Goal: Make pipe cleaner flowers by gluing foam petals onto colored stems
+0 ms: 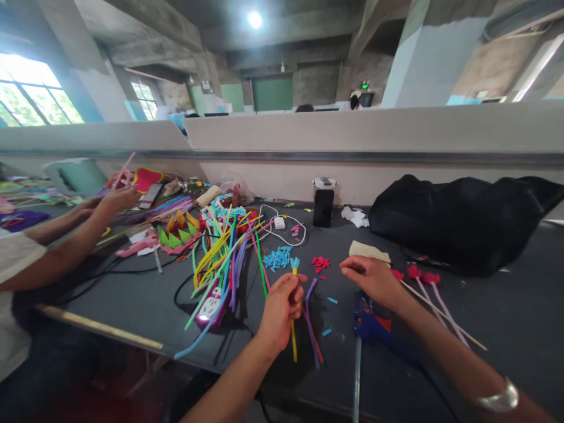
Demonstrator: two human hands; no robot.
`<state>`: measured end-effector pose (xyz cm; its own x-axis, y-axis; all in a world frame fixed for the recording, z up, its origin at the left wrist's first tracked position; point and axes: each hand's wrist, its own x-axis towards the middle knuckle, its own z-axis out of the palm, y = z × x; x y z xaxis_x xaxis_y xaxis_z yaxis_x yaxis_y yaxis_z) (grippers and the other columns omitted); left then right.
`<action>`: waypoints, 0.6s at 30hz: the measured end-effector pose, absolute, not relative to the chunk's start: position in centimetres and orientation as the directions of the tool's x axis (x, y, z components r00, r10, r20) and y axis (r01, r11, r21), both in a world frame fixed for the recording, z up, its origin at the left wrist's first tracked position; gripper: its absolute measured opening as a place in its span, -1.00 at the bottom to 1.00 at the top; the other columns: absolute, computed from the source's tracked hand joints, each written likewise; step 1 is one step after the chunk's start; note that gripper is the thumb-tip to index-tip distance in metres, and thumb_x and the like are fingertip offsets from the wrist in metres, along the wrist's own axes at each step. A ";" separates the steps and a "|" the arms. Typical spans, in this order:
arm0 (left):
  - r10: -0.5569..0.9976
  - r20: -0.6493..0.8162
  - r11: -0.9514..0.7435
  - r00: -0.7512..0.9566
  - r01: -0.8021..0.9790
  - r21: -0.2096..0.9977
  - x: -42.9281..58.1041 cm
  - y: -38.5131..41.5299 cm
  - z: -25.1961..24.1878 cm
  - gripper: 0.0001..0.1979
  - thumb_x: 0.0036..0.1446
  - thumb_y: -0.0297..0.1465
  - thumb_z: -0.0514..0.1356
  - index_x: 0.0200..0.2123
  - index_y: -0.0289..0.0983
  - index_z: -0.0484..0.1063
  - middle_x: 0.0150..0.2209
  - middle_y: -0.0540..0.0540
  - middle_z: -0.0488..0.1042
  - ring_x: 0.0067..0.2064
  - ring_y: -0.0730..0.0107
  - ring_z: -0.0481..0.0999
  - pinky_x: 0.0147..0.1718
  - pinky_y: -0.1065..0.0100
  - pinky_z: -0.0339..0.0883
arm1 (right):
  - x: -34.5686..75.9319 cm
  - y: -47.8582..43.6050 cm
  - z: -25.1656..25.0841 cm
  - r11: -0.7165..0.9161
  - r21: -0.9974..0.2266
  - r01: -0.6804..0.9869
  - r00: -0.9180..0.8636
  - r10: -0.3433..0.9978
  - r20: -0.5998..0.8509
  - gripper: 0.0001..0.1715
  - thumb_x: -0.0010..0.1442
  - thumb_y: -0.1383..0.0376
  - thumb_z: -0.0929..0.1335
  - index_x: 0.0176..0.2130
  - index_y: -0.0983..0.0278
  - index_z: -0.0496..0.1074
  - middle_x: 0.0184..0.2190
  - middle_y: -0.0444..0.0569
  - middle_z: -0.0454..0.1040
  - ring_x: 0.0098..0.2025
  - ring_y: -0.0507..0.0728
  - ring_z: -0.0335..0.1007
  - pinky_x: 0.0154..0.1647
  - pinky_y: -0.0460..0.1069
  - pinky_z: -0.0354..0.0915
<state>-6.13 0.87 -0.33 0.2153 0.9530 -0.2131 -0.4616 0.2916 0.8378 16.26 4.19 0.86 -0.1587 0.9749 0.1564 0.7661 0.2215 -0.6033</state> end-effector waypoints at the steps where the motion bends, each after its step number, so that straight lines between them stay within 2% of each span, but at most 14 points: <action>1: 0.955 -0.212 0.288 0.209 -0.468 0.836 -6.3 0.9 -0.4 -0.80 0.04 -0.31 0.18 -0.32 -0.33 0.39 -0.64 0.14 0.10 -0.67 0.69 -0.08 -0.67 0.49 -0.31 | 16.0 4.9 0.9 0.238 -0.580 0.779 -0.200 0.971 0.130 -0.73 0.16 0.19 0.25 -0.30 0.22 0.50 -0.35 -0.09 0.57 -0.30 0.10 0.45 -0.26 -0.05 0.26; 5: 0.961 -0.193 0.268 0.200 -0.478 0.837 -6.5 1.0 -0.3 -0.79 0.04 -0.32 0.18 -0.29 -0.34 0.40 -0.64 0.14 0.12 -0.68 0.69 -0.07 -0.68 0.48 -0.30 | 14.4 6.4 0.7 0.280 -0.504 0.817 -0.302 0.953 0.039 -0.77 0.13 0.21 0.28 -0.35 0.21 0.51 -0.37 -0.10 0.56 -0.33 0.10 0.43 -0.31 -0.06 0.23; 10: 0.974 -0.148 0.213 0.174 -0.459 0.862 -6.5 0.9 -0.3 -0.76 0.05 -0.28 0.19 -0.29 -0.35 0.41 -0.66 0.13 0.17 -0.68 0.68 -0.04 -0.69 0.49 -0.23 | 12.9 5.9 0.8 0.293 -0.384 0.875 -0.334 0.942 -0.042 -0.82 0.12 0.22 0.31 -0.34 0.18 0.52 -0.37 -0.12 0.56 -0.34 0.08 0.44 -0.38 -0.08 0.17; 14: 0.969 -0.156 0.227 0.191 -0.439 0.869 -6.5 0.8 -0.3 -0.75 0.04 -0.28 0.19 -0.29 -0.36 0.41 -0.67 0.09 0.27 -0.70 0.67 0.00 -0.70 0.48 -0.22 | 12.5 4.0 0.9 0.285 -0.252 0.925 -0.306 0.951 -0.046 -0.82 0.15 0.27 0.31 -0.31 0.17 0.53 -0.33 -0.10 0.56 -0.28 0.09 0.44 -0.33 -0.08 0.15; 18: 0.966 -0.140 0.224 0.216 -0.435 0.872 -6.2 0.6 -0.1 -0.74 0.03 -0.27 0.20 -0.27 -0.35 0.40 -0.67 0.06 0.33 -0.72 0.67 0.03 -0.71 0.49 -0.21 | 11.9 2.1 0.2 0.265 -0.095 0.960 -0.267 0.963 -0.013 -0.84 0.15 0.30 0.33 -0.34 0.20 0.53 -0.31 0.00 0.55 -0.19 0.18 0.41 -0.23 -0.01 0.13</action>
<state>-6.23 0.57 -0.08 0.2164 0.9663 -0.1398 -0.4351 0.2236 0.8722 11.93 2.09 0.21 -0.2675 0.9635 -0.0131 0.9595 0.2651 -0.0953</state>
